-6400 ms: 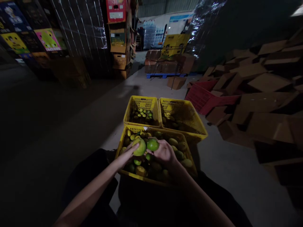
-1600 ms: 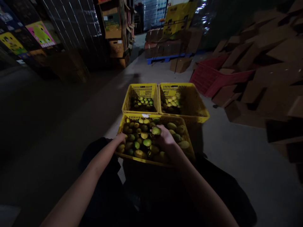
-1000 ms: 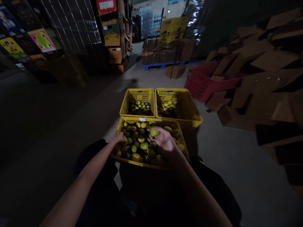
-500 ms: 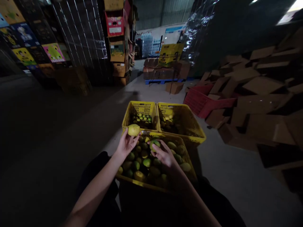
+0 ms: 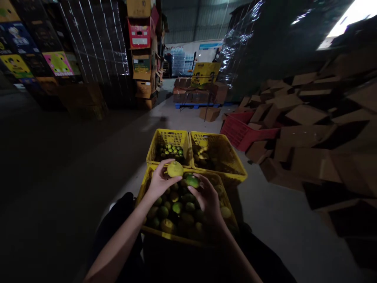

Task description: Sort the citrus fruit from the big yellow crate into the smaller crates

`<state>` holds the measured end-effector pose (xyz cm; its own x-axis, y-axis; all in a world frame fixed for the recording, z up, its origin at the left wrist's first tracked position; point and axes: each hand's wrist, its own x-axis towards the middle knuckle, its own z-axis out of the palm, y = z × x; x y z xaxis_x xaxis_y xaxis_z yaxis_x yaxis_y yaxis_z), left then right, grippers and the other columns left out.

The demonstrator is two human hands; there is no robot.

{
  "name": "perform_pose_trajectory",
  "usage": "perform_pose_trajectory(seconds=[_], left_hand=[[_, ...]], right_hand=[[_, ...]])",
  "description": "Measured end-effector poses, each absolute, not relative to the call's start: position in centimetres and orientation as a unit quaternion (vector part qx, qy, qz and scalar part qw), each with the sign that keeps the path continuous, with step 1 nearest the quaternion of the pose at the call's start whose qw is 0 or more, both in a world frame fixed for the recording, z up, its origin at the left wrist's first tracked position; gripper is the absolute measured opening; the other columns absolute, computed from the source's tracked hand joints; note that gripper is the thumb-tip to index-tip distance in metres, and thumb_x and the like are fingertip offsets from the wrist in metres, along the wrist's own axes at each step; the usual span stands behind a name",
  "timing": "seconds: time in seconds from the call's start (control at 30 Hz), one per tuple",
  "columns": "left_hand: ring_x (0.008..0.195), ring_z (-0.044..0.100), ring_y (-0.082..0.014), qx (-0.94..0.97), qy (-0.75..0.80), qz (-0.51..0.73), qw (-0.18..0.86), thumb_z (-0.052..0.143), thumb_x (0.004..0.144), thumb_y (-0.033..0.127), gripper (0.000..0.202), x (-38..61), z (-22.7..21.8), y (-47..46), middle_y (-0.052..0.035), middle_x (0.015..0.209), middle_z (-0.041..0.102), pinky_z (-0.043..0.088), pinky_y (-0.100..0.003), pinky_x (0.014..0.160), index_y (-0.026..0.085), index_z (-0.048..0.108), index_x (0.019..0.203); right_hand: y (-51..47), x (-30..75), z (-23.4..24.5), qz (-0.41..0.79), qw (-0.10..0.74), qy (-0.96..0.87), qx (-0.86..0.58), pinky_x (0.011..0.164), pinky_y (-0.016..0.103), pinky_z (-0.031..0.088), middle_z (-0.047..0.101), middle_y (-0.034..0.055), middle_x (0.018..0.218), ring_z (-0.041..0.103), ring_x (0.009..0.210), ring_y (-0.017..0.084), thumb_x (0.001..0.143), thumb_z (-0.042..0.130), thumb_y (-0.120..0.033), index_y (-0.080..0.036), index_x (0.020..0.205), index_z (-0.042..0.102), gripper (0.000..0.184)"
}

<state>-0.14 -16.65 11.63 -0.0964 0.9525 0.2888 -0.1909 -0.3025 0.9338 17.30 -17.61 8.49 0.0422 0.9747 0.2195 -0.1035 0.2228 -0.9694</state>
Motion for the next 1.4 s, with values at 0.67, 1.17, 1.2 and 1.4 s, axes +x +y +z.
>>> perform_pose_trajectory(seconds=[0.67, 1.17, 1.2, 1.4], left_hand=[[0.106, 0.060, -0.0243, 0.595, 0.399, 0.543, 0.439, 0.084, 0.064, 0.030, 0.053, -0.3, 10.3, -17.6, -0.0090, 0.117, 0.064, 0.046, -0.036, 0.097, 0.022, 0.064, 0.112], [0.098, 0.067, -0.0241, 0.337, 0.362, 0.548, 0.674, 0.081, 0.064, 0.034, 0.046, -2.3, 10.9, -18.6, -0.0054, 0.105, 0.068, 0.058, -0.041, 0.084, 0.019, 0.062, 0.103], [0.098, 0.067, -0.0236, 0.322, 0.363, 0.549, 0.680, 0.079, 0.067, 0.033, 0.041, -2.3, 10.8, -18.6, -0.0051, 0.103, 0.068, 0.059, -0.041, 0.084, 0.019, 0.061, 0.101], [0.096, 0.067, -0.0204, 0.262, 0.386, 0.543, 0.699, 0.068, 0.077, 0.024, 0.032, -2.4, 10.2, -18.1, -0.0064, 0.107, 0.068, 0.058, -0.041, 0.087, 0.018, 0.062, 0.107]], right_hand=[[-18.4, 17.3, 8.9, 0.379, 0.625, -0.544, -0.412, 0.096, 0.040, 0.046, 0.067, 0.0054, 0.113, 0.061, 0.105, 0.024, 0.072, 0.076, -0.026, -0.028, 0.110, 0.062, 0.041], [-18.0, 16.9, 9.6, 0.630, 0.574, -0.399, -0.338, 0.071, 0.034, 0.051, 0.069, 0.0035, 0.098, 0.063, 0.085, 0.022, 0.065, 0.080, -0.043, -0.028, 0.093, 0.068, 0.034], [-17.8, 16.9, 9.5, 0.638, 0.577, -0.388, -0.332, 0.070, 0.034, 0.051, 0.069, 0.0030, 0.095, 0.063, 0.084, 0.022, 0.064, 0.080, -0.043, -0.028, 0.091, 0.067, 0.034], [-16.8, 16.7, 9.0, 0.660, 0.570, -0.365, -0.327, 0.071, 0.038, 0.052, 0.071, 0.0033, 0.087, 0.065, 0.080, 0.024, 0.056, 0.083, -0.050, -0.027, 0.085, 0.067, 0.041]])
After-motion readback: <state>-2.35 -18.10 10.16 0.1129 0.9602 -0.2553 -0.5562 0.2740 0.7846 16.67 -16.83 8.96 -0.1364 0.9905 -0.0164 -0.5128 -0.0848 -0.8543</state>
